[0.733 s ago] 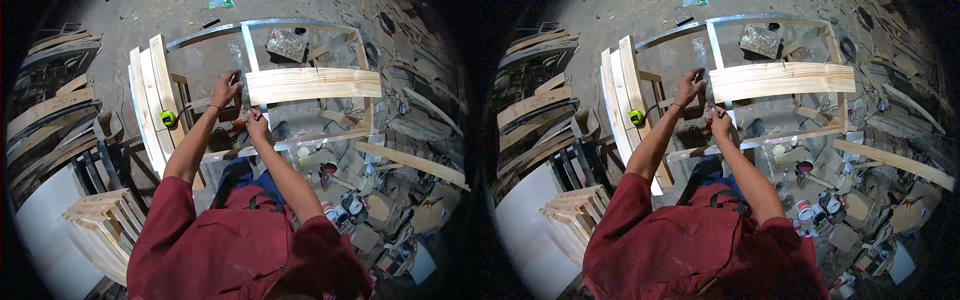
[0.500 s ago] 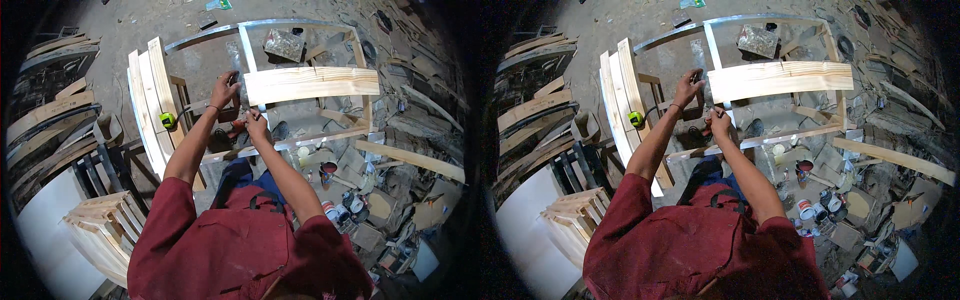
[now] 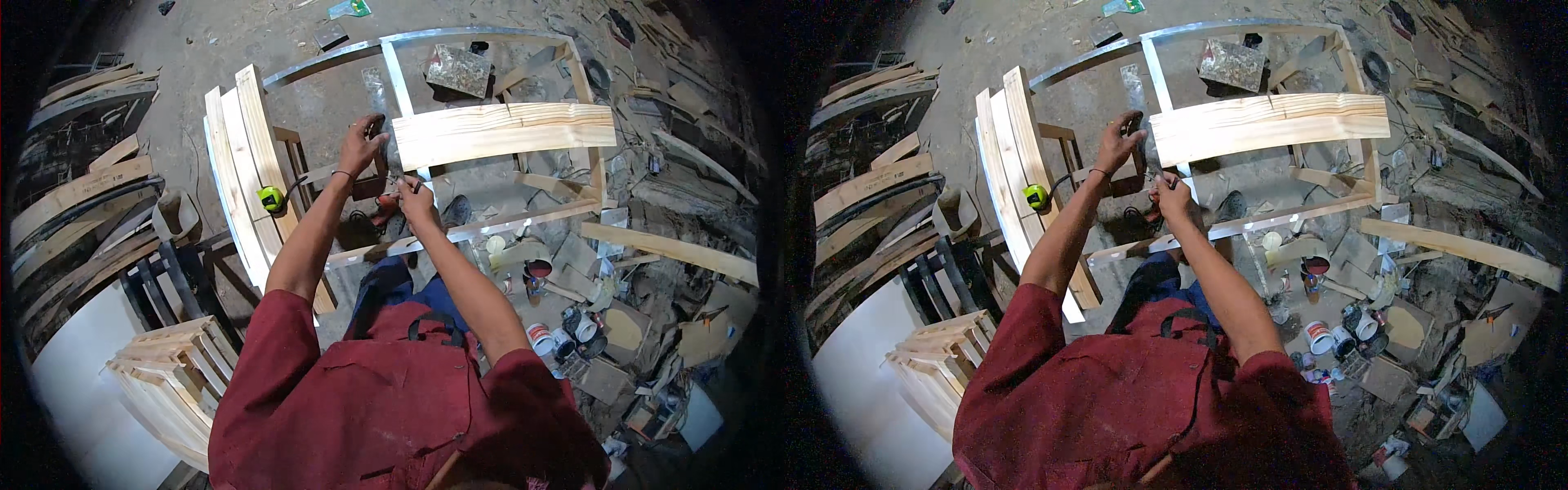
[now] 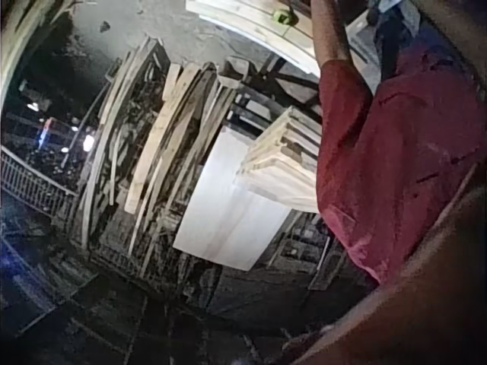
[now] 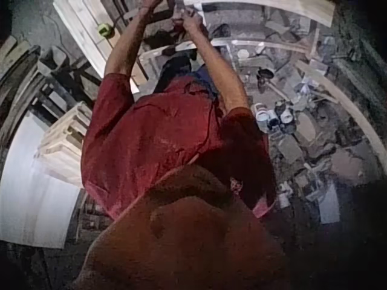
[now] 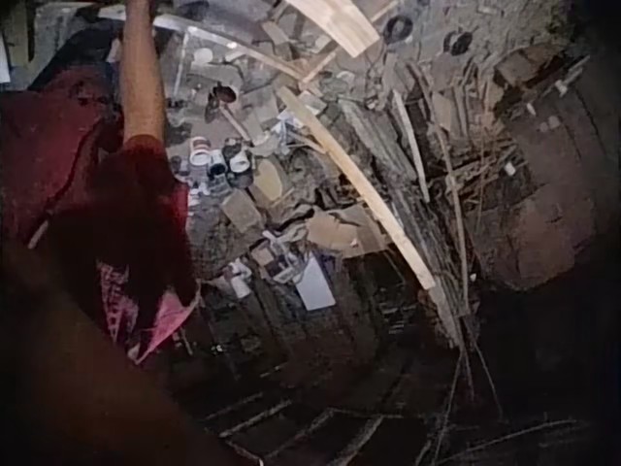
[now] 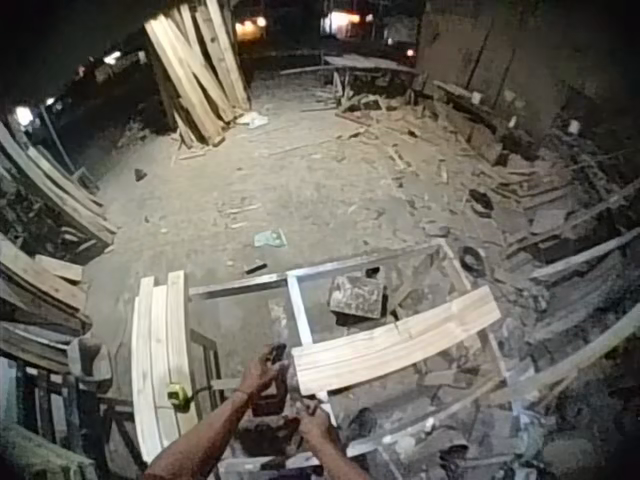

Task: Measuring wood planks with a tape measure and marking cut lines with a pencil.

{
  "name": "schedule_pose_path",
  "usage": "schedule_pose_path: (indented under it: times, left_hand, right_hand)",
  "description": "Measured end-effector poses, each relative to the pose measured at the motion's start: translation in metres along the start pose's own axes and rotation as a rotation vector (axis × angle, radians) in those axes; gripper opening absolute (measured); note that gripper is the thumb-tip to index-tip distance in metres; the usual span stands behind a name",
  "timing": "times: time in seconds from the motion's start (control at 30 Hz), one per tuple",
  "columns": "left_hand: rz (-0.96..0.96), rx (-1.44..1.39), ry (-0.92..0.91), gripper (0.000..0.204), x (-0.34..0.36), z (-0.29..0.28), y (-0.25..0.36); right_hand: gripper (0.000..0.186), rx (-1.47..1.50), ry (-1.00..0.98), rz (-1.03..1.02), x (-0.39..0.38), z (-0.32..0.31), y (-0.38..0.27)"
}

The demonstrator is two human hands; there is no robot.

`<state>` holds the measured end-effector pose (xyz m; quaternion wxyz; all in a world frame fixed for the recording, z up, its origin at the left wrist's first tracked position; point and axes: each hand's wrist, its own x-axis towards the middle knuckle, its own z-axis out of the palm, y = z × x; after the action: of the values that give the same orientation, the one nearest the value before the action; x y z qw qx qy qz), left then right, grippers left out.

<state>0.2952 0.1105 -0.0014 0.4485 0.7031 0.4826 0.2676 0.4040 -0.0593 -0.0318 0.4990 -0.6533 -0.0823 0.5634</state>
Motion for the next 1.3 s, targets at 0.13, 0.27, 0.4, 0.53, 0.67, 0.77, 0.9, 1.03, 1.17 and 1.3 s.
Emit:
schedule_pose_path:
  times: [0.13, 0.27, 0.4, 0.53, 0.67, 0.77, 0.9, 1.03, 1.17, 1.3]
  left_hand:
    - [-0.023, 0.054, 0.003, 0.049, -0.002, 0.001, -0.002]
    - [0.001, 0.045, 0.014, 0.047, -0.003, -0.001, -0.002]
    - [0.018, 0.052, 0.016, 0.048, -0.001, -0.001, -0.002]
    - [-0.016, 0.037, -0.001, 0.048, -0.002, -0.001, 0.002]
    - [0.007, 0.039, 0.001, 0.048, -0.001, -0.002, -0.001]
    - [0.008, 0.043, -0.003, 0.048, -0.001, -0.003, -0.003]
    - [0.022, 0.038, 0.014, 0.049, 0.001, -0.001, 0.001]
    - [-0.036, 0.079, -0.004, 0.049, -0.002, -0.002, 0.003]
    - [0.019, 0.055, 0.028, 0.048, -0.002, -0.004, 0.004]
    - [0.009, 0.122, 0.014, 0.050, -0.003, -0.003, 0.006]
  right_hand:
    - [0.020, -0.015, 0.004, 0.047, -0.005, 0.001, -0.007]
    - [0.020, -0.044, -0.001, 0.071, -0.010, 0.001, -0.014]
    - [0.020, -0.070, 0.004, 0.063, -0.010, 0.001, -0.015]
    - [0.023, -0.069, 0.024, 0.048, -0.011, 0.001, -0.015]
    - [0.026, -0.033, 0.011, 0.091, -0.013, 0.002, -0.017]
    - [0.023, -0.064, -0.014, 0.128, -0.011, -0.001, -0.018]
    - [0.024, -0.055, -0.019, 0.023, -0.005, -0.002, -0.010]
    - [0.030, -0.057, -0.019, 0.076, -0.009, -0.003, -0.015]
    - [0.037, -0.022, -0.048, 0.076, -0.007, -0.003, -0.013]
    - [0.034, -0.068, -0.047, 0.071, -0.006, -0.006, -0.012]
